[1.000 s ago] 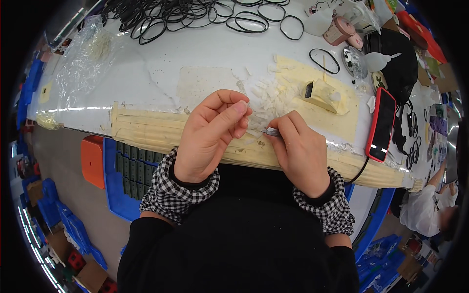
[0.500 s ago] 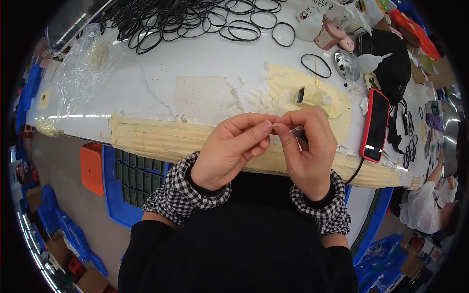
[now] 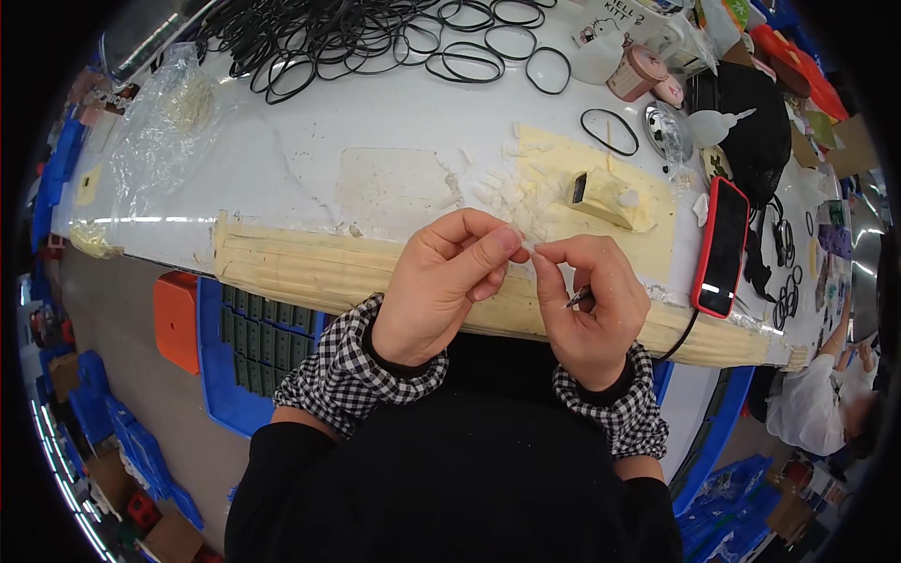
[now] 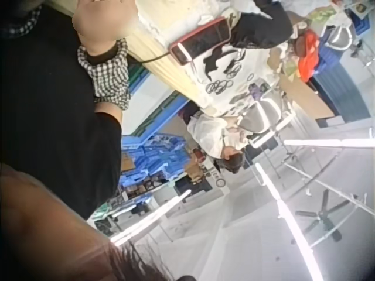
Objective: Assembling small translucent plastic components at a factory workstation.
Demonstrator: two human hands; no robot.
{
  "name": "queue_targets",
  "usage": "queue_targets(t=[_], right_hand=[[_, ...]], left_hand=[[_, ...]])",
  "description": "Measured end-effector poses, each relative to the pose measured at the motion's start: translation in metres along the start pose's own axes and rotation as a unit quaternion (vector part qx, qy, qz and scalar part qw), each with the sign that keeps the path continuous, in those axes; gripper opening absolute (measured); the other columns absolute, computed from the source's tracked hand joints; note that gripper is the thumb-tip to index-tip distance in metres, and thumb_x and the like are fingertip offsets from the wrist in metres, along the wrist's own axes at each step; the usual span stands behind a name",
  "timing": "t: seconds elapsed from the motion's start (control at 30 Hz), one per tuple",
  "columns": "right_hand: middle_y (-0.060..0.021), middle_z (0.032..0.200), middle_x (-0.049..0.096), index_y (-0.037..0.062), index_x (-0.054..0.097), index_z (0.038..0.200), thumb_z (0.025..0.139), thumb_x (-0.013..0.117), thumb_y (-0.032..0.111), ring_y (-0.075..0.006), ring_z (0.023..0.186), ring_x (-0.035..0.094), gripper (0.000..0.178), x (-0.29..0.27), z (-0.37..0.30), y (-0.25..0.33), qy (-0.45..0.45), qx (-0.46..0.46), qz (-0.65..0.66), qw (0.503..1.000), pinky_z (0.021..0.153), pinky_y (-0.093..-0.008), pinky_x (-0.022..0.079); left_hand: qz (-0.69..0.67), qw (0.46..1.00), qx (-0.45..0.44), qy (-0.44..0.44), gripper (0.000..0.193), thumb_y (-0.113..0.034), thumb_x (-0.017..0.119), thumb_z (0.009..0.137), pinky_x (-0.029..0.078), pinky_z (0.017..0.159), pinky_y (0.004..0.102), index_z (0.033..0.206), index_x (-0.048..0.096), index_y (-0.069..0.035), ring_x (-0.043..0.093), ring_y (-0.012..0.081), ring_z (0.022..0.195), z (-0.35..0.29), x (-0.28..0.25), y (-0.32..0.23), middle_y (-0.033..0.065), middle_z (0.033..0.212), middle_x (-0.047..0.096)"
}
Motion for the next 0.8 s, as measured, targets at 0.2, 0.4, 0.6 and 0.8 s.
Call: queue_targets(t=[0.2, 0.4, 0.6, 0.8], right_hand=[[-0.0080, 0.075, 0.062, 0.0018, 0.063, 0.086, 0.067, 0.071, -0.004, -0.0190, 0.059, 0.060, 0.021, 0.000, -0.004, 0.007, -0.026, -0.113, -0.107, 0.987, 0.049, -0.0269, 0.046], [-0.0055, 0.076, 0.061, 0.0045, 0.064, 0.087, 0.066, 0.075, 0.007, -0.0183, 0.059, 0.059, 0.023, 0.000, -0.005, 0.014, 0.010, -0.205, -0.125, 0.971, 0.049, -0.0264, 0.045], [-0.0075, 0.073, 0.058, 0.0044, 0.059, 0.087, 0.077, 0.072, 0.025, -0.0230, 0.061, 0.059, 0.026, 0.003, 0.002, -0.006, 0.161, 0.024, -0.015, 0.986, 0.052, -0.0291, 0.046], [-0.0064, 0.067, 0.054, 0.0059, 0.054, 0.080, 0.078, 0.068, 0.037, -0.0243, 0.058, 0.056, 0.034, 0.010, -0.004, -0.014, 0.187, 0.026, -0.059, 0.980, 0.050, -0.0325, 0.043]], left_hand=[[0.032, 0.999, -0.021, -0.013, 0.018, -0.018, 0.055, 0.094, 0.035, 0.054, 0.0174, 0.097, 0.059, -0.001, 0.044, 0.0046, 0.065, -0.001, 0.004, 0.003, 0.0025, 0.081, 0.060], [-0.015, 0.998, -0.056, 0.024, 0.015, -0.015, 0.055, 0.094, 0.037, 0.058, 0.0168, 0.098, 0.060, -0.001, 0.047, 0.0037, 0.068, -0.003, 0.005, 0.002, 0.0018, 0.084, 0.061], [-0.009, 0.995, -0.078, 0.068, 0.017, -0.018, 0.052, 0.096, 0.034, 0.055, 0.0160, 0.097, 0.057, -0.002, 0.043, 0.0032, 0.066, -0.003, 0.008, 0.005, -0.0001, 0.081, 0.055], [-0.014, 0.987, -0.099, 0.125, 0.017, -0.018, 0.051, 0.096, 0.033, 0.051, 0.0151, 0.092, 0.054, -0.002, 0.041, 0.0024, 0.061, -0.003, 0.012, 0.008, 0.0008, 0.080, 0.053]])
Point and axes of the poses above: each hand's wrist, its own z-axis towards the middle knuckle, its own x-axis out of the palm, y = z × x, the point moved 7 cm from there along z, towards the middle knuckle
